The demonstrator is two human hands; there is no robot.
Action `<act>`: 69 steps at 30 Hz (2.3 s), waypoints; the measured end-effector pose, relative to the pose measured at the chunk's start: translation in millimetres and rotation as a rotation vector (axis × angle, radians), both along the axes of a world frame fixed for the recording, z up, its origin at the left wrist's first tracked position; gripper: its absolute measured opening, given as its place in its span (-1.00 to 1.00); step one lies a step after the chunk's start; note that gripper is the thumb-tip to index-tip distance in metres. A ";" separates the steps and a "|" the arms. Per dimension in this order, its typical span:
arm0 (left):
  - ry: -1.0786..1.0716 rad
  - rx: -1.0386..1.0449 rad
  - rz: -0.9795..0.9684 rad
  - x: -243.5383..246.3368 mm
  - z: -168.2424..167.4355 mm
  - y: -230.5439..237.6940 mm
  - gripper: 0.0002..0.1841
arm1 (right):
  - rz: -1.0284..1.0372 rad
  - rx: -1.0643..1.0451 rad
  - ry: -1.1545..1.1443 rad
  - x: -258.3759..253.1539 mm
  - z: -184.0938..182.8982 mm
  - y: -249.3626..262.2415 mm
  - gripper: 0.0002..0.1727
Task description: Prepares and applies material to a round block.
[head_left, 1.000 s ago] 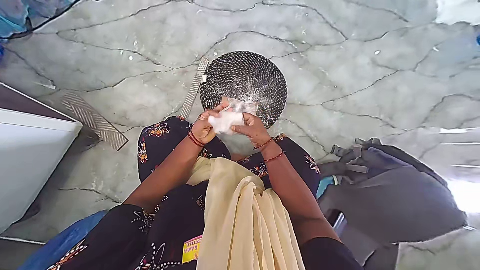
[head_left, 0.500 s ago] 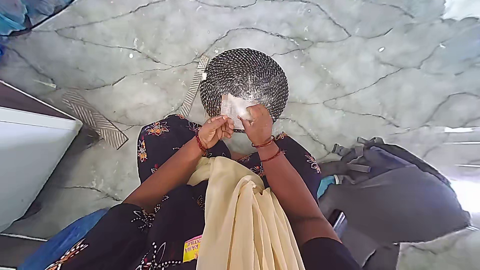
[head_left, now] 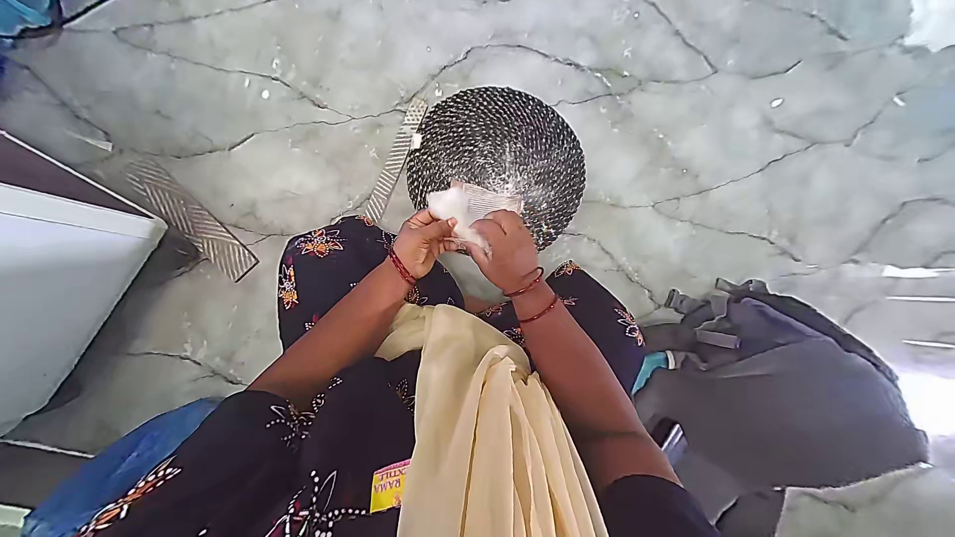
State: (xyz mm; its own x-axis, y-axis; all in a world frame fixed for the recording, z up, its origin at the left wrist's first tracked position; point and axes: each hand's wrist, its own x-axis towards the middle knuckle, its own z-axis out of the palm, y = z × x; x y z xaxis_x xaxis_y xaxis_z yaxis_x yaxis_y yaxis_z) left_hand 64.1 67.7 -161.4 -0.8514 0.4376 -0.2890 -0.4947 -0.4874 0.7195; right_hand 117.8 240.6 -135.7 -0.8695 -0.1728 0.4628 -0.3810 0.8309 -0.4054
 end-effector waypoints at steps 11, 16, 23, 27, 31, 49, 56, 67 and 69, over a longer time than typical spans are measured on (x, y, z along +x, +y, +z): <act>0.069 -0.190 0.007 1.2 1.7 4.7 -0.80 | -0.170 -0.599 -0.283 0.2 6.5 0.4 -0.71; 0.124 -0.254 -0.078 4.1 6.6 6.5 -0.58 | -0.195 -0.548 -0.426 1.2 8.2 -8.5 -0.72; 0.048 -0.189 -0.078 0.3 4.7 6.8 -0.50 | -0.280 -1.015 -0.669 -5.5 15.0 -1.4 -0.91; 0.031 -0.173 -0.070 -0.7 3.8 6.9 -0.51 | -0.305 -1.126 -0.723 -6.9 18.5 -0.7 -0.93; 0.046 -0.182 -0.074 0.6 7.0 7.0 -0.53 | -0.226 -0.942 -0.692 -4.5 16.1 -4.0 -0.73; 0.012 -0.205 -0.116 4.7 6.4 10.6 -0.89 | -0.255 -0.817 -0.703 -4.2 16.4 -9.7 -0.80; -0.083 -0.157 -0.044 1.6 9.7 8.9 -0.86 | -0.374 -1.194 -0.751 -7.8 17.6 -1.3 -0.91; -0.063 -0.152 -0.055 2.6 6.5 8.5 -0.83 | -0.323 -0.908 -0.732 -6.4 6.5 -5.4 -0.71; -0.064 -0.155 -0.057 2.1 7.2 8.3 -0.84 | -0.393 -1.028 -0.739 -7.8 10.8 -2.2 -0.86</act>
